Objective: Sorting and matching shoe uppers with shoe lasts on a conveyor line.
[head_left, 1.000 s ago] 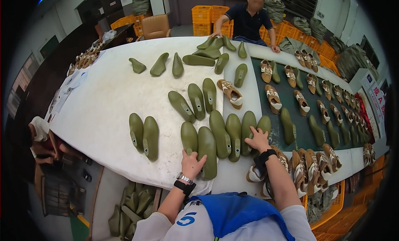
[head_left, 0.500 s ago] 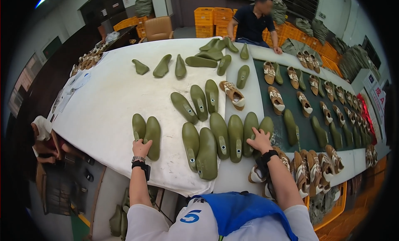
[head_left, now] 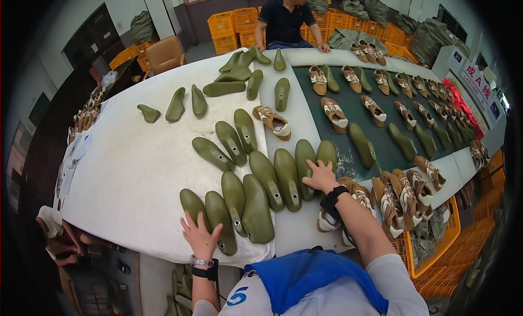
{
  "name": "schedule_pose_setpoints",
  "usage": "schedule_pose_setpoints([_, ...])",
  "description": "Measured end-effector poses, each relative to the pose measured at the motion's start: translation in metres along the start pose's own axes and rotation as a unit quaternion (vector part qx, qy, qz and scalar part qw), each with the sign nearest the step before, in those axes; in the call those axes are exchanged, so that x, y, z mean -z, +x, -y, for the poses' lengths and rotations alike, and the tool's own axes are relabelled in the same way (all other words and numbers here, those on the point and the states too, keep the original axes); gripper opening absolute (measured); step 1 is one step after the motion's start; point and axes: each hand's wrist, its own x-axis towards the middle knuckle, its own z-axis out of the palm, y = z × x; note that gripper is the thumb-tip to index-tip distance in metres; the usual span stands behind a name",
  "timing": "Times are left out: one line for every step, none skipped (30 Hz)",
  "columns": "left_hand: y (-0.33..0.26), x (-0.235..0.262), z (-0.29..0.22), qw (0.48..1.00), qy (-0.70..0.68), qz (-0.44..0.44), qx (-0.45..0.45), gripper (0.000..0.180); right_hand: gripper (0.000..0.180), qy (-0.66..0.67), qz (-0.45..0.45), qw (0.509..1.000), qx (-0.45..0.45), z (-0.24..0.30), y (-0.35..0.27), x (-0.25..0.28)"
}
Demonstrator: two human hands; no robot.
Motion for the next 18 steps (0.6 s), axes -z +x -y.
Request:
schedule_pose_setpoints([0.02, 0.011, -0.008, 0.997, -0.009, -0.039, -0.067, 0.068, 0.075, 0.001, 0.001, 1.0, -0.004, -0.001, 0.0, 0.002])
schedule_pose_setpoints([0.041, 0.019, -0.017, 0.988, -0.017, -0.077, -0.134, 0.074, 0.075, 0.002, 0.003, 1.0, -0.008, -0.001, -0.001, 0.002])
schedule_pose_setpoints([0.062, 0.019, -0.026, 0.986, -0.041, -0.057, -0.151, 0.077, 0.075, 0.006, -0.002, 1.0, -0.005, -0.003, -0.001, 0.001])
schedule_pose_setpoints([0.087, 0.012, -0.035, 0.983, -0.065, -0.036, -0.17, 0.08, 0.075, 0.007, -0.005, 1.0, -0.009, -0.005, -0.001, 0.0])
schedule_pose_setpoints([0.117, 0.0, -0.044, 0.982, -0.102, 0.013, -0.157, 0.083, 0.074, 0.0, 0.002, 1.0, -0.013, -0.009, 0.001, -0.002])
schedule_pose_setpoints([0.146, -0.013, -0.047, 0.979, -0.134, 0.059, -0.139, 0.086, 0.074, -0.004, 0.01, 1.0, -0.01, -0.007, 0.001, -0.002])
schedule_pose_setpoints([0.176, -0.03, -0.045, 0.975, -0.181, 0.096, -0.085, 0.09, 0.074, 0.006, 0.01, 1.0, -0.004, -0.001, -0.002, 0.0])
schedule_pose_setpoints([0.204, -0.047, -0.05, 0.964, -0.227, 0.134, -0.035, 0.094, 0.074, 0.009, 0.004, 1.0, -0.008, 0.001, -0.002, -0.001])
schedule_pose_setpoints([0.227, -0.059, -0.062, 0.964, -0.227, 0.133, -0.043, 0.094, 0.074, 0.007, 0.007, 1.0, -0.006, 0.001, -0.002, -0.003])
schedule_pose_setpoints([0.244, -0.067, -0.076, 0.97, -0.197, 0.142, 0.014, 0.099, 0.075, 0.005, 0.011, 1.0, -0.006, 0.001, -0.002, -0.004])
schedule_pose_setpoints([0.259, -0.073, -0.088, 0.972, -0.165, 0.149, 0.072, 0.104, 0.075, 0.008, 0.006, 1.0, 0.0, 0.002, -0.002, -0.005])
schedule_pose_setpoints([0.267, -0.078, -0.117, 0.958, -0.17, 0.203, 0.108, 0.107, 0.075, 0.011, 0.0, 1.0, -0.017, -0.002, -0.001, -0.005])
schedule_pose_setpoints([0.275, -0.09, -0.12, 0.966, -0.103, 0.205, 0.119, 0.105, 0.074, 0.008, 0.006, 1.0, -0.006, 0.006, -0.003, -0.003])
schedule_pose_setpoints([0.283, -0.102, -0.12, 0.969, -0.035, 0.206, 0.134, 0.103, 0.074, 0.004, 0.014, 1.0, 0.007, 0.016, -0.005, -0.002])
schedule_pose_setpoints([0.271, -0.102, -0.164, 0.971, -0.044, 0.189, 0.143, 0.094, 0.073, 0.006, 0.01, 1.0, -0.016, 0.003, -0.005, 0.001])
schedule_pose_setpoints([0.269, -0.097, -0.186, 0.972, -0.044, 0.193, 0.13, 0.094, 0.073, 0.009, 0.006, 1.0, -0.029, -0.001, -0.005, 0.004])
schedule_pose_setpoints([0.267, -0.093, -0.198, 0.965, -0.024, 0.211, 0.155, 0.089, 0.073, 0.011, 0.008, 1.0, -0.027, -0.001, -0.006, 0.005])
schedule_pose_setpoints([0.267, -0.091, -0.205, 0.956, -0.005, 0.228, 0.182, 0.085, 0.073, 0.01, 0.011, 1.0, -0.022, -0.001, -0.006, 0.005])
